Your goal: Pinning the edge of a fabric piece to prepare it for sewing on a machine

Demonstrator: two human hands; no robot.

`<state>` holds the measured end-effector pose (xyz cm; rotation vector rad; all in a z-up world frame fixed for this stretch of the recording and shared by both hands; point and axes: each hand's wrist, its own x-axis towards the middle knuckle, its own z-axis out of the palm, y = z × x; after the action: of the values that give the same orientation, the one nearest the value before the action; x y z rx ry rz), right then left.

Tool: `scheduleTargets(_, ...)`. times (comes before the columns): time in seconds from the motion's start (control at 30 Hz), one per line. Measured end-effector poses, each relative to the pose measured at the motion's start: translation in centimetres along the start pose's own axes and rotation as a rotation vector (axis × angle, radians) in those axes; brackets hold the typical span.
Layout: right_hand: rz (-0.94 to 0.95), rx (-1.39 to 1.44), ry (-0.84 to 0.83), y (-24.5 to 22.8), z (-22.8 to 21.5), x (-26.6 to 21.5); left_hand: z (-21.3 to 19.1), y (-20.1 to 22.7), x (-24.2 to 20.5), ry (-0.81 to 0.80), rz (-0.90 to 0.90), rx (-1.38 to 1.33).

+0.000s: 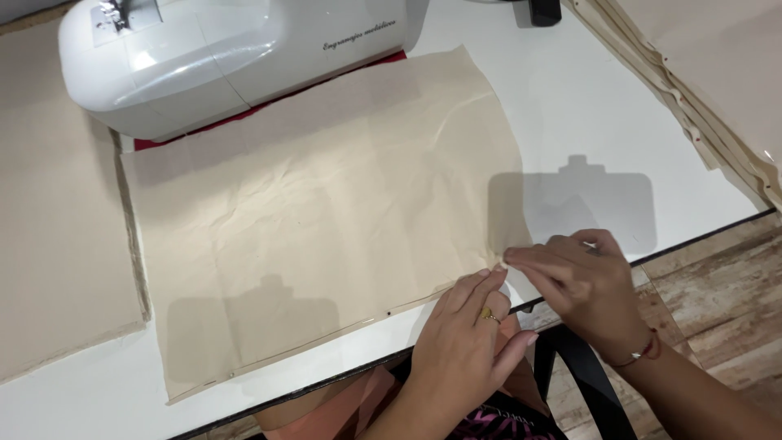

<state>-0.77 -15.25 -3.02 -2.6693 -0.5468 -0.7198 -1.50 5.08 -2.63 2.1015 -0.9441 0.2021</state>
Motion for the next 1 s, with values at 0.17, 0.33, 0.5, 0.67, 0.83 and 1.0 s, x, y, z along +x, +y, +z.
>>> scheduleTargets(0.17,0.001,-0.147,-0.086,2.7,-1.3,-1.8,0.2,-0.2,-0.1,0.064,0.049,0.013)
scheduleTargets(0.33,-0.036,-0.003,-0.138,3.0,-2.5,-2.2,0.3,-0.1,-0.1,0.058,0.056,0.037)
scheduleTargets(0.5,-0.169,-0.131,-0.236,3.3,-3.4,-1.7,0.4,-0.1,-0.2,0.068,0.062,0.063)
scheduleTargets(0.67,0.044,0.083,-0.48,4.0,-4.5,1.9,-1.7,0.3,-0.3,0.07,0.083,-0.113)
scheduleTargets(0.83,0.257,0.226,-0.436,7.6,-1.4,8.1,-5.8,-0.5,-2.8,0.177,0.182,-0.253)
scheduleTargets(1.0,0.454,0.299,-0.469,6.0,2.4,17.4,-10.4,-2.2,-6.4,0.37,-0.128,-0.019)
